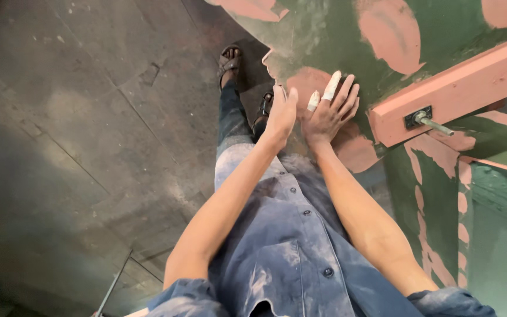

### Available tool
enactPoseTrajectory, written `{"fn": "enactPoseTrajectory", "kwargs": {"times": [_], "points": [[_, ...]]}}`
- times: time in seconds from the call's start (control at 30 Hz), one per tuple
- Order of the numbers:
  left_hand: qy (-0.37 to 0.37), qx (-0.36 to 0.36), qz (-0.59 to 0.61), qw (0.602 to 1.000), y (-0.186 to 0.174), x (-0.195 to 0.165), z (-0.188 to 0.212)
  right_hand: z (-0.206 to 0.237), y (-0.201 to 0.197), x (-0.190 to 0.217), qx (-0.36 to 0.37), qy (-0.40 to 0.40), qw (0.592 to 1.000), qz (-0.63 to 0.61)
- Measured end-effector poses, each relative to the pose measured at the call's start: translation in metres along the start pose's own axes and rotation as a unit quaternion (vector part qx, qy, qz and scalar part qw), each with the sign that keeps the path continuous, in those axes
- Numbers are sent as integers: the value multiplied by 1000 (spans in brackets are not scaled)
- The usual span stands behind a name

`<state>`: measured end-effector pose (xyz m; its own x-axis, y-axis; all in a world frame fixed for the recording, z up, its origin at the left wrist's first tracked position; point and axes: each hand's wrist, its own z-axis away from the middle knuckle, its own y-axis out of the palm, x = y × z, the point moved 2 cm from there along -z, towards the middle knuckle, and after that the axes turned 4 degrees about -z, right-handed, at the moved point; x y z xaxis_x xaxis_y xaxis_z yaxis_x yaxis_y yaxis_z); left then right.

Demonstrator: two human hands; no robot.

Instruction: The person scrapes pink paint from a green surface using a small metal scraper held in the right hand while stabilizing the surface with the left hand. The person moves along the surface, repeatedly scraping small areas to remove paint flakes.

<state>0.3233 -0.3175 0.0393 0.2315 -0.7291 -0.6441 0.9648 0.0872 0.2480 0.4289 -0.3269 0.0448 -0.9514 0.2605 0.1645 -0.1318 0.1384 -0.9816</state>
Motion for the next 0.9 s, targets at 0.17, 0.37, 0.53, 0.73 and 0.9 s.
{"fn": "enactPoseTrajectory", "kwargs": {"times": [0.17, 0.37, 0.53, 0.73, 0.9], "points": [[136, -41, -53, 988, 12, -6, 12, 0, 3, -1, 18, 10, 1000, 8], [164, -95, -83, 978, 18, 2, 19, -1, 5, -5, -1, 10, 1000, 11], [183, -88, -54, 978, 29, 17, 22, -1, 8, -13, 4, -8, 1000, 24], [212, -150, -50, 964, 41, 20, 34, -2, 8, -17, -6, -12, 1000, 29], [286, -106, 29, 952, 42, 19, 41, -2, 9, -20, 4, -21, 1000, 16]]}}
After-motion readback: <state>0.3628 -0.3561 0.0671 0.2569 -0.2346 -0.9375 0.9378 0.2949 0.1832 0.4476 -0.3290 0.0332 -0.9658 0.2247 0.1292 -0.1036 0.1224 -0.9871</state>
